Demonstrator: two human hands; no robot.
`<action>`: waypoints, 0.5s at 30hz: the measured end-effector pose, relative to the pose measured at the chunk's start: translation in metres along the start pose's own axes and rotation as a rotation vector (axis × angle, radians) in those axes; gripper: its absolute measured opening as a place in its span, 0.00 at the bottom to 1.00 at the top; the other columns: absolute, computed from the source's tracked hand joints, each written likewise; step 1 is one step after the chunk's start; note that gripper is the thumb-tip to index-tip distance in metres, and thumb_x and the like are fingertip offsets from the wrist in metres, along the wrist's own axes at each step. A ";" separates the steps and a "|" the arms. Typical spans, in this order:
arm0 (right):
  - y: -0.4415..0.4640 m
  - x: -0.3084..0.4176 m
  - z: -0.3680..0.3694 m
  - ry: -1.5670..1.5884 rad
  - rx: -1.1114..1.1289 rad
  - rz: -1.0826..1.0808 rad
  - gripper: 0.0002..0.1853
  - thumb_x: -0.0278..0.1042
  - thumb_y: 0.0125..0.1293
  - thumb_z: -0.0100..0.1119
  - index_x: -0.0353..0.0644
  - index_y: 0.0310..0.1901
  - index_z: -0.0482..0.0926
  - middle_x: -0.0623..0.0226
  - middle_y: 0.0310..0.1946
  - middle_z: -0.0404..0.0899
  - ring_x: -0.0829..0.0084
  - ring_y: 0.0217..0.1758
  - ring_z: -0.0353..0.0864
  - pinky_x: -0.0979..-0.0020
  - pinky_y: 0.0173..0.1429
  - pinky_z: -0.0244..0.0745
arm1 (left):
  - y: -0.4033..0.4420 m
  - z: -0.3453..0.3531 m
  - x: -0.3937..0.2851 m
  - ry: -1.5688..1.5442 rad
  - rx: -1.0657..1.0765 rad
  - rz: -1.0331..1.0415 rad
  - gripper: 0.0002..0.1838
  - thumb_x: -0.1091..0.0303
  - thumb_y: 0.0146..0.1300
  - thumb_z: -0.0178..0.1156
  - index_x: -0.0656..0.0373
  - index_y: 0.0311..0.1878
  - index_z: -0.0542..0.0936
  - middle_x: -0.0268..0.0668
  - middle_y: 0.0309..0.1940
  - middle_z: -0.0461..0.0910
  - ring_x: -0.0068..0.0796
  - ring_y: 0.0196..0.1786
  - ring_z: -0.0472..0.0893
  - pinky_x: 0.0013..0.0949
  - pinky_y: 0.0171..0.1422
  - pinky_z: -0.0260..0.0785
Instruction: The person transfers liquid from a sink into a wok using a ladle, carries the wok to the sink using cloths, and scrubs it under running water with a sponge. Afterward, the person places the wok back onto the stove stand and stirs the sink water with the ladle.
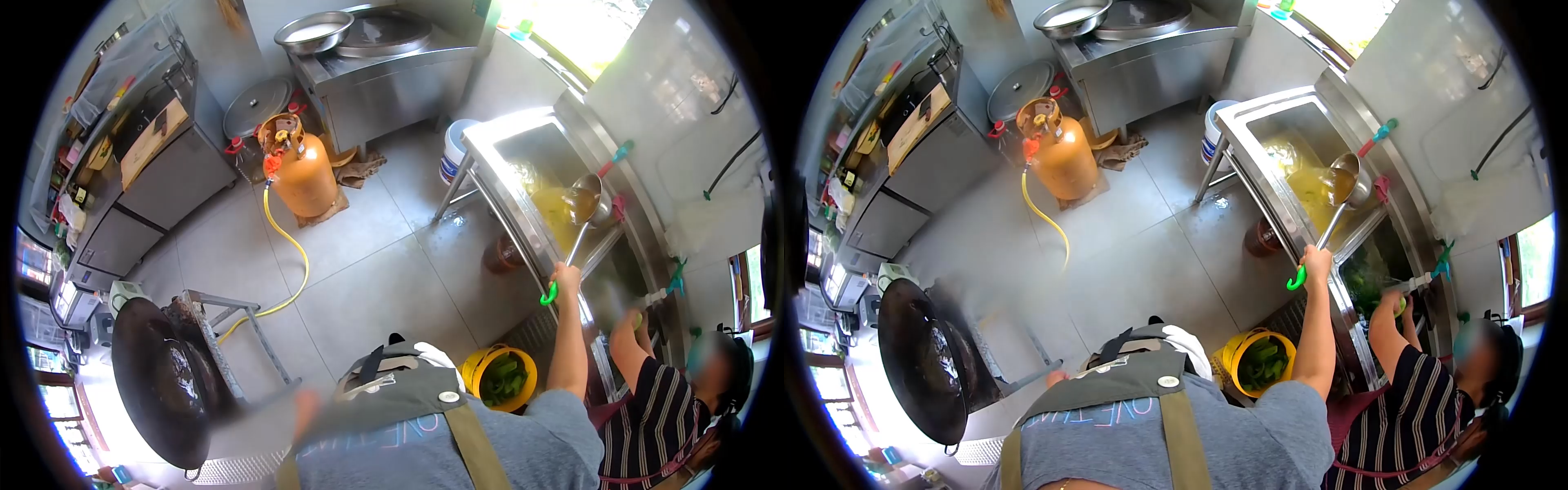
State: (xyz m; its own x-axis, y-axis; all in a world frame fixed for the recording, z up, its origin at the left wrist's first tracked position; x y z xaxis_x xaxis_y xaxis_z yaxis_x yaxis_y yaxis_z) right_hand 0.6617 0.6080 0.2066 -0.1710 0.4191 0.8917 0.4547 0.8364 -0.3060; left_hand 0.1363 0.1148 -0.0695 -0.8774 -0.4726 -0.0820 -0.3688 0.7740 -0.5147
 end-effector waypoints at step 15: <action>-0.043 0.004 0.015 -0.400 -0.291 -0.463 0.14 0.39 0.57 0.52 0.36 0.25 0.65 0.55 0.19 0.71 0.59 0.19 0.72 0.62 0.23 0.66 | -0.008 0.026 0.012 -0.210 -0.204 -0.051 0.07 0.68 0.46 0.51 0.58 0.21 0.77 0.39 0.19 0.76 0.33 0.25 0.76 0.37 0.29 0.65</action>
State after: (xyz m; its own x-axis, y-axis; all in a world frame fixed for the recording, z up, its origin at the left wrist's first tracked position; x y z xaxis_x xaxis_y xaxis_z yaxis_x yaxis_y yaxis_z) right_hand 0.6282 0.5790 0.2180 -0.6895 0.1861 0.7000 0.4640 0.8556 0.2295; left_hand 0.1366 0.0915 -0.0888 -0.7814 -0.5733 -0.2463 -0.4835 0.8058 -0.3419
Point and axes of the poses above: each hand's wrist, its own y-axis towards the middle knuckle, its own z-axis out of the palm, x = y × z, the point moved 4 cm from there along y, towards the middle knuckle
